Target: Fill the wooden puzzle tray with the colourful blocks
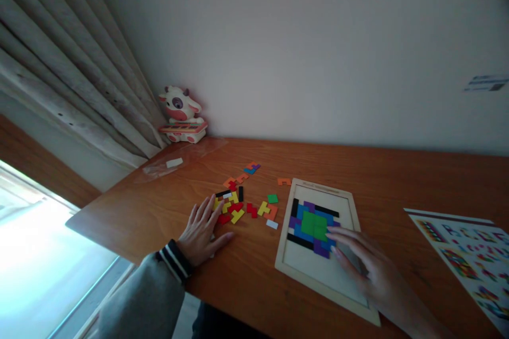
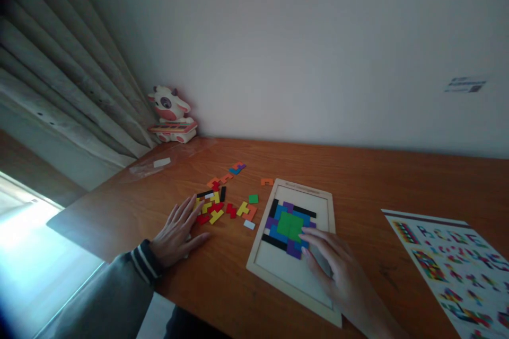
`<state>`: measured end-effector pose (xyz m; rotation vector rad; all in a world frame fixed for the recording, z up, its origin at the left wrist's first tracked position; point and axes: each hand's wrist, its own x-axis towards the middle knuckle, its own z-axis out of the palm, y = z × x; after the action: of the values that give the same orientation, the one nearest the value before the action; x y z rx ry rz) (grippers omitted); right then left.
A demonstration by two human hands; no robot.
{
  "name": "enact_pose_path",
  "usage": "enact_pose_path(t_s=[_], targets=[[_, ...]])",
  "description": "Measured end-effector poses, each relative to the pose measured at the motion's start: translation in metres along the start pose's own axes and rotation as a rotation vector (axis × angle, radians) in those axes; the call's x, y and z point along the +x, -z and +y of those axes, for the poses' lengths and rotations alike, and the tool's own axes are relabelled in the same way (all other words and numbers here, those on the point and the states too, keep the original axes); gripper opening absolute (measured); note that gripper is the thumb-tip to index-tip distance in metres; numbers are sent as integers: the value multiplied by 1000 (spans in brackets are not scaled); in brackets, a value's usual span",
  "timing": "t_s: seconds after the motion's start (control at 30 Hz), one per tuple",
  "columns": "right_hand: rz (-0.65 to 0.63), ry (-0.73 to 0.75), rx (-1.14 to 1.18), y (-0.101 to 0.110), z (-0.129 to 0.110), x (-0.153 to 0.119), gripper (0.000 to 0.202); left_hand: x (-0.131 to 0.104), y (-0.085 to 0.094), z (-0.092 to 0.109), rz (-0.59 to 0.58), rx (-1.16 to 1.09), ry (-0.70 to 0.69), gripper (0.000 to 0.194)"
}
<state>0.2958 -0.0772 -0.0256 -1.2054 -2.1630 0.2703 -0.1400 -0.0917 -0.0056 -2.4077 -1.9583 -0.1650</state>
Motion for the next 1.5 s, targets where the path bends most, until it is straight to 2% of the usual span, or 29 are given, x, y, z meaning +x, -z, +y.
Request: enact_pose_path(t_s=[0.17, 0.27, 0.33, 0.43, 0.53, 0.87, 1.17, 1.3, 1.4, 1.5], targets=[[2, 19, -21, 0, 1, 0, 29, 40, -6, 51, 164, -26, 66, 66], [13, 24, -23, 0, 2, 0, 28, 71, 1, 61, 226, -52, 34, 48], [11, 22, -19, 0, 2, 0, 27, 93, 10, 56, 168, -78, 29, 36], [4, 6, -6, 0, 1, 0, 27, 120, 22, 39, -42, -71, -198, 42], [16, -11, 13, 2, 0, 1, 27, 135, 29, 26, -128, -56, -274, 37], [57, -79, 100, 10, -7, 7, 26, 157, 25, 22, -176, -11, -313, 38], [104, -127, 162, 14, -11, 10, 28, 158, 27, 32, -183, 38, -305, 35], [133, -162, 189, 13, -7, 10, 26, 157, 28, 39, -103, 38, -260, 35], [176, -181, 190, 13, -3, 9, 25, 153, 28, 49, -17, -34, -245, 28], [199, -168, 177, 14, -3, 10, 23, 143, 25, 76, 161, -217, -381, 21]])
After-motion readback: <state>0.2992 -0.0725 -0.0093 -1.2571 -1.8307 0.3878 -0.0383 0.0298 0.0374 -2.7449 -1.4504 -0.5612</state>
